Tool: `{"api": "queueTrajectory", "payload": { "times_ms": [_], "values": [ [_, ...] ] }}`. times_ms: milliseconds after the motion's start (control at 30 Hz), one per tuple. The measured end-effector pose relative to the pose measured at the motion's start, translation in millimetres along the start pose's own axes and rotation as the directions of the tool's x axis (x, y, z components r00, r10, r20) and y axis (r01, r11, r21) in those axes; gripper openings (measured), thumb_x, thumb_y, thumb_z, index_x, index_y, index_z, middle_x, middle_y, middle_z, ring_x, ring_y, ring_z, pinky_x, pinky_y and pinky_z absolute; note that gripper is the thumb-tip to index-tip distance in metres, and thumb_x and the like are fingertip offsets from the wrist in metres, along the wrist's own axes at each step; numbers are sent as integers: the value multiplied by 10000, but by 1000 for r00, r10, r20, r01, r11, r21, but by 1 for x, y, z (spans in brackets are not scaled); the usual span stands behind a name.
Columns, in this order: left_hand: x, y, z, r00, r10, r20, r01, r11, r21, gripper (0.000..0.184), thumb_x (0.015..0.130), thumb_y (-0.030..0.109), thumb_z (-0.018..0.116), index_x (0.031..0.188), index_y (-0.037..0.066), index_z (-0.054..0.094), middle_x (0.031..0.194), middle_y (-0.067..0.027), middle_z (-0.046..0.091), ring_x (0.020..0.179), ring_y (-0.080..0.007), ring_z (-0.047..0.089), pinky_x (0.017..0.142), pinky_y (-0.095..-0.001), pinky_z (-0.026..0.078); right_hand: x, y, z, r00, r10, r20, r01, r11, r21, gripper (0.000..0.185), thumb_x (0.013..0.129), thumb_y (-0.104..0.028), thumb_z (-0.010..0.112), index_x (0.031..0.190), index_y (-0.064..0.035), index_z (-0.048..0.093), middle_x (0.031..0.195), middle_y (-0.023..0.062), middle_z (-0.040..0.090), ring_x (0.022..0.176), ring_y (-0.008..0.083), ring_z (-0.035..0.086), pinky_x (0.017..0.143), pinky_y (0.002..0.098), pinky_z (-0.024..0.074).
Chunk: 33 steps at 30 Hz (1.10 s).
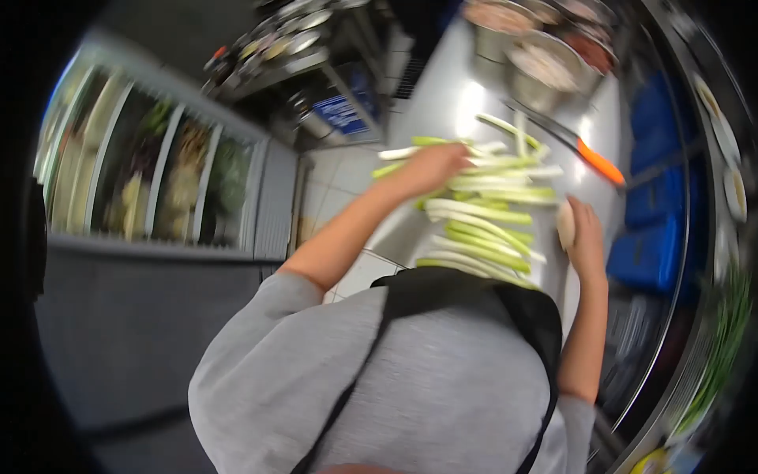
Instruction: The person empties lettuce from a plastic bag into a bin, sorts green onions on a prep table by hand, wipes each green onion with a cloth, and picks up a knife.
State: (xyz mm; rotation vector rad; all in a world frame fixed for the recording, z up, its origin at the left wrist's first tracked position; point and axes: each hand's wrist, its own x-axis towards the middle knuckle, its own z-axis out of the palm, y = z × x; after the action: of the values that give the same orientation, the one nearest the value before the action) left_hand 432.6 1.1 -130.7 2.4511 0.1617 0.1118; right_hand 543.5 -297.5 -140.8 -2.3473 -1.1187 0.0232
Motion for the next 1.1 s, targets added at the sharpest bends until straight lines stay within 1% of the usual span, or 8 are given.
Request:
{"api": "queueTrajectory", "payload": {
  "times_ms": [67, 233, 300, 433, 533, 567, 733, 1100],
  "values": [
    [-2, -22, 22, 974, 214, -80, -198, 964, 176, 246, 787, 261, 584, 944, 71, 593, 954, -121, 551, 941, -309, 509, 794, -408, 418, -2, 27, 24, 988, 45, 148, -26, 991, -128, 668, 671, 93, 506, 1296, -107, 380, 1113, 185, 490, 1031, 378, 467, 900, 413, 365],
    [-32, -13, 9, 980, 145, -136, -110, 966, 234, 422, 770, 295, 613, 1139, 105, 540, 1186, -113, 437, 1130, -283, 391, 911, -453, 341, -12, 17, 1, 994, 21, 104, 4, 970, -242, 707, 626, 116, 514, 1287, -103, 390, 1092, 164, 490, 970, 344, 500, 867, 373, 400],
    [-42, -6, 12, 974, 170, -151, -133, 965, 228, 436, 773, 293, 612, 1159, 111, 527, 1207, -112, 427, 1148, -285, 376, 924, -450, 327, -16, 18, -9, 925, 374, 66, -354, 912, -207, 690, 615, 108, 531, 1264, -92, 412, 1033, 150, 500, 852, 298, 526, 774, 339, 433],
    [-68, 9, 21, 968, 223, -111, -204, 966, 159, 447, 748, 259, 640, 1159, 130, 521, 1244, -104, 408, 1168, -290, 361, 945, -454, 302, -34, 52, 0, 908, 399, 126, -391, 916, -86, 627, 605, 96, 564, 1204, -60, 461, 920, 133, 502, 735, 253, 511, 661, 312, 429],
    [-85, 5, 22, 966, 219, -135, -201, 970, 135, 475, 712, 238, 671, 1153, 150, 520, 1239, -99, 409, 1170, -290, 353, 950, -450, 290, -50, 40, 6, 955, 283, -89, -211, 860, 465, 564, 602, 55, 609, 1147, -46, 503, 822, 119, 480, 683, 242, 479, 627, 312, 411],
    [-93, 3, 20, 966, 195, -169, -174, 976, 132, 489, 704, 240, 678, 1157, 153, 517, 1241, -98, 404, 1175, -293, 347, 952, -447, 288, -50, 28, -5, 995, 99, 20, -101, 979, 175, 551, 606, 0, 638, 1140, -47, 511, 821, 118, 478, 701, 248, 485, 644, 314, 411],
    [-133, 6, 21, 968, 245, -57, -236, 962, 137, 575, 635, 254, 731, 1164, 195, 513, 1257, -93, 380, 1206, -295, 314, 969, -479, 256, -74, 30, 44, 889, -77, 451, 109, 993, -46, 499, 613, -222, 710, 1074, -89, 571, 893, 119, 487, 847, 272, 487, 766, 340, 390],
    [-145, -15, 65, 958, 257, -126, -231, 955, 185, 544, 661, 361, 686, 1169, 278, 508, 1320, -66, 339, 1185, -266, 342, 990, -550, 219, -61, -34, 68, 963, -258, -71, 265, 957, 114, 378, 644, -107, 728, 979, -58, 559, 1050, 160, 469, 985, 331, 455, 842, 401, 381]
  ]
}}
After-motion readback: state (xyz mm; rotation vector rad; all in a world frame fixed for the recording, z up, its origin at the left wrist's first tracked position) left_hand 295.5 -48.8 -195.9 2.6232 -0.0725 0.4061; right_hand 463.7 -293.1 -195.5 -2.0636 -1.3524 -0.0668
